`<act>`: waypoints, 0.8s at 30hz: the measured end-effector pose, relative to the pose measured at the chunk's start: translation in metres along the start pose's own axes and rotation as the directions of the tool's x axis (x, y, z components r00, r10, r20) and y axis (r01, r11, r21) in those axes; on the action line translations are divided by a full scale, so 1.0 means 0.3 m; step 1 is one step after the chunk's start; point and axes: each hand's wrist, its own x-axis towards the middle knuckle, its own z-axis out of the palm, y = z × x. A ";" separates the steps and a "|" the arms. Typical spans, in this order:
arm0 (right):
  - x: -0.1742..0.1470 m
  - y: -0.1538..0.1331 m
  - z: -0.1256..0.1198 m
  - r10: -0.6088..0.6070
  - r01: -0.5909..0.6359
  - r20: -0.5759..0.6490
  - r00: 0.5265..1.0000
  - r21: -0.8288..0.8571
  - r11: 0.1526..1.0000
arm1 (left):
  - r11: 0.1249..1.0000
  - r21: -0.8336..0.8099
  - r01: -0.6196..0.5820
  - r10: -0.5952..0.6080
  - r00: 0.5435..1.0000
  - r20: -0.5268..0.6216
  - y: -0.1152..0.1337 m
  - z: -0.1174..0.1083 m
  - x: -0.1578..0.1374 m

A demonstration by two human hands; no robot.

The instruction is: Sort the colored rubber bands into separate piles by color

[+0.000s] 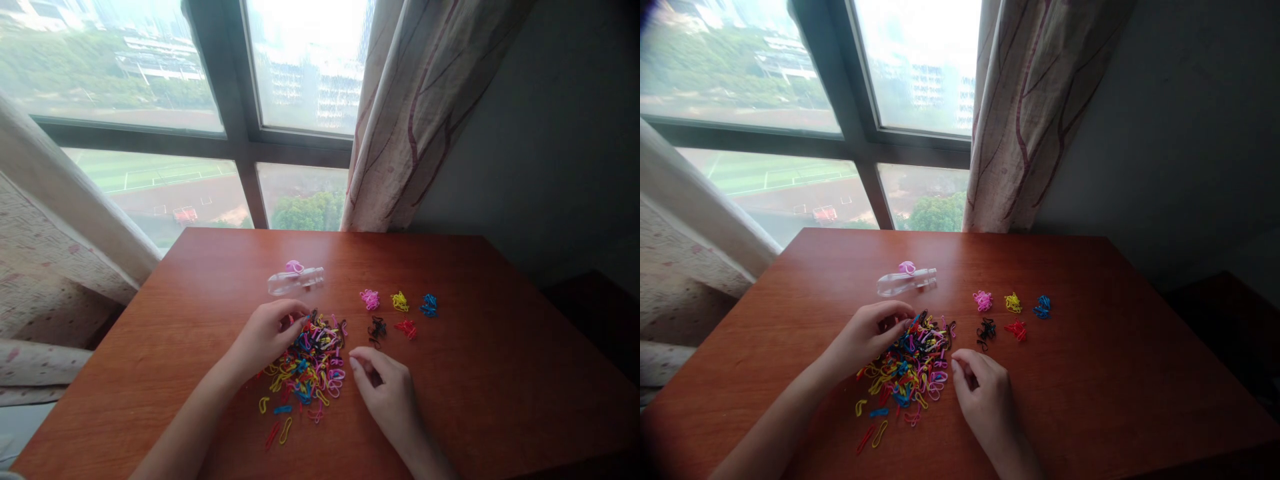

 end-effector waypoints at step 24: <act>0.010 -0.013 -0.010 0.054 -0.054 -0.005 0.999 0.061 0.997 | 0.903 0.355 -0.242 0.139 0.946 0.291 0.069 0.041 -0.023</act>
